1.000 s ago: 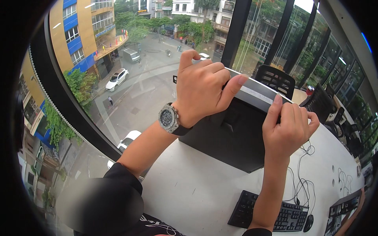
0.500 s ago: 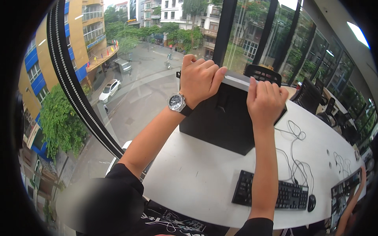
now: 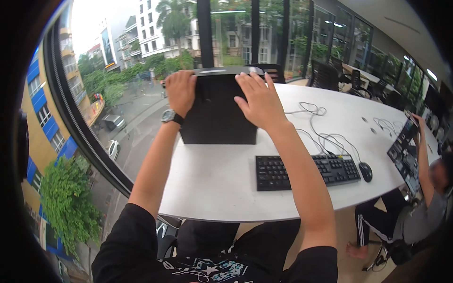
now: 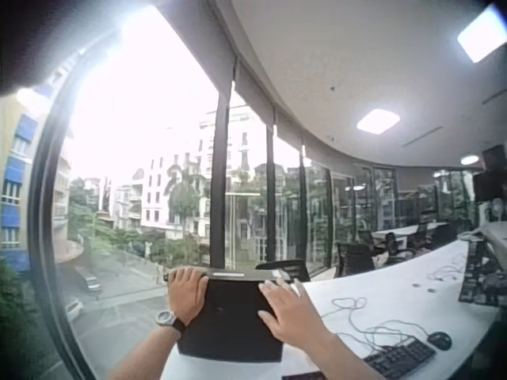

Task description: The recorder disassembles a desktop computer, checks internal components, reassembles the case, and connects various cables.

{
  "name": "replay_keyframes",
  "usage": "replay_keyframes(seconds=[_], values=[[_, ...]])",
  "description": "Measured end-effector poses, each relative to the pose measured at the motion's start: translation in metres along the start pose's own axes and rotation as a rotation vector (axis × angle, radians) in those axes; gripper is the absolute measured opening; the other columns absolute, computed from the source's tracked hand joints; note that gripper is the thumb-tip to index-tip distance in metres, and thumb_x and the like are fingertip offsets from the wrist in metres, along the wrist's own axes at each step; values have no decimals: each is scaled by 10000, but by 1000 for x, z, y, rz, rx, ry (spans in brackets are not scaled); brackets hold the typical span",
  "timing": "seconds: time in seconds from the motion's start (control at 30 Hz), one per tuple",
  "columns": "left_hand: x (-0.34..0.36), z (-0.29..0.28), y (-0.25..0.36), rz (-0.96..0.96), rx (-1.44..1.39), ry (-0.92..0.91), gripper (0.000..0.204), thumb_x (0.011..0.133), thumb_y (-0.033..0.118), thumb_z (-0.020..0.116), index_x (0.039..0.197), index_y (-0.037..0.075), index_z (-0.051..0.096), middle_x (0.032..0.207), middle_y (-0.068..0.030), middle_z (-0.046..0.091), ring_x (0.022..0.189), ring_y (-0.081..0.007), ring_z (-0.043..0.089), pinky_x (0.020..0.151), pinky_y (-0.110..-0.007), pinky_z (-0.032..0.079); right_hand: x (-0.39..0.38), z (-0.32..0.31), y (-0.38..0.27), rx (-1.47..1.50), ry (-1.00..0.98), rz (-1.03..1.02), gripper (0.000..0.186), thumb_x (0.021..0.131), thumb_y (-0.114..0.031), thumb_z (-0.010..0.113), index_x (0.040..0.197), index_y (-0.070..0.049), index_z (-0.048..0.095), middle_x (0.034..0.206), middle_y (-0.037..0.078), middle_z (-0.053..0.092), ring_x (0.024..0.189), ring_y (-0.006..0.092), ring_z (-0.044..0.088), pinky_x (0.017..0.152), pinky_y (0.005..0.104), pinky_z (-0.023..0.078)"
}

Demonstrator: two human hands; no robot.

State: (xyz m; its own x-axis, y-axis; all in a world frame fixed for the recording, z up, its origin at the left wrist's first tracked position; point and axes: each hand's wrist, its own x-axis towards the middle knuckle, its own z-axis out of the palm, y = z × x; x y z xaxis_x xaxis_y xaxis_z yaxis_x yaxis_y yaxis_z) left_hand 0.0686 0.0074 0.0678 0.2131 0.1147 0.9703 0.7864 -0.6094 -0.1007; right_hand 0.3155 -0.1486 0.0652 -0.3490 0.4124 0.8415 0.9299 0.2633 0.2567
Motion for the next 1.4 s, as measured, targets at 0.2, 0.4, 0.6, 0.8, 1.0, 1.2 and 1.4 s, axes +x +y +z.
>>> replay_keyframes(seconds=[0.2, 0.4, 0.6, 0.8, 1.0, 1.2, 1.4], values=[[0, 23, 14, -99, 31, 195, 239, 1043, 270, 511, 939, 87, 623, 930, -89, 614, 979, -303, 566, 962, -456, 377, -133, -38, 69, 226, -259, 127, 314, 951, -234, 671, 1202, -46, 672, 1285, 138, 668, 1274, 319, 568, 1111, 469, 393], [4, 35, 21, -115, 47, 273, 288, 1050, 250, 482, 923, 72, 670, 913, -76, 651, 947, -295, 577, 983, -421, 384, -135, 36, 136, 626, -345, 440, 317, 971, -272, 669, 1148, -9, 688, 1214, 154, 698, 1185, 336, 624, 1025, 428, 472], [3, 29, 20, -131, 45, 177, 314, 1059, 243, 452, 963, 68, 694, 958, -72, 678, 983, -281, 581, 1002, -402, 363, -88, 81, 127, 1247, -453, 629, 732, 978, -476, 664, 1511, -29, 433, 1467, 242, 523, 1404, 317, 486, 1141, 453, 408], [1, 23, 16, -93, 32, 149, 308, 1064, 242, 448, 1017, 70, 700, 1004, -81, 680, 1010, -294, 571, 1012, -396, 351, -60, 105, 105, 1385, -519, 629, 1138, 797, -449, 870, 1608, -65, 171, 1566, 239, 392, 1453, 375, 412, 1221, 532, 290], [0, 24, 11, -85, 7, 191, 190, 1005, 218, 535, 967, 105, 684, 983, -52, 685, 982, -269, 591, 978, -408, 369, -57, 117, 87, 1344, -422, 634, 1004, 762, -347, 905, 1514, -50, 310, 1375, 190, 518, 1301, 290, 532, 1090, 482, 472], [0, 31, -1, -85, -98, 229, 225, 1002, 211, 504, 939, 88, 682, 972, -56, 693, 966, -275, 593, 983, -398, 366, -64, 105, 61, 1361, -310, 610, 949, 775, -312, 893, 1469, -19, 316, 1328, 199, 522, 1225, 275, 570, 1034, 417, 490], [11, 55, -9, -99, -331, 183, 329, 1001, 241, 433, 928, 31, 676, 969, -102, 709, 970, -293, 595, 982, -408, 375, -76, 63, 29, 1178, -289, 660, 1031, 777, -333, 894, 1473, 61, 244, 1343, 231, 489, 1246, 299, 541, 1054, 397, 460]])
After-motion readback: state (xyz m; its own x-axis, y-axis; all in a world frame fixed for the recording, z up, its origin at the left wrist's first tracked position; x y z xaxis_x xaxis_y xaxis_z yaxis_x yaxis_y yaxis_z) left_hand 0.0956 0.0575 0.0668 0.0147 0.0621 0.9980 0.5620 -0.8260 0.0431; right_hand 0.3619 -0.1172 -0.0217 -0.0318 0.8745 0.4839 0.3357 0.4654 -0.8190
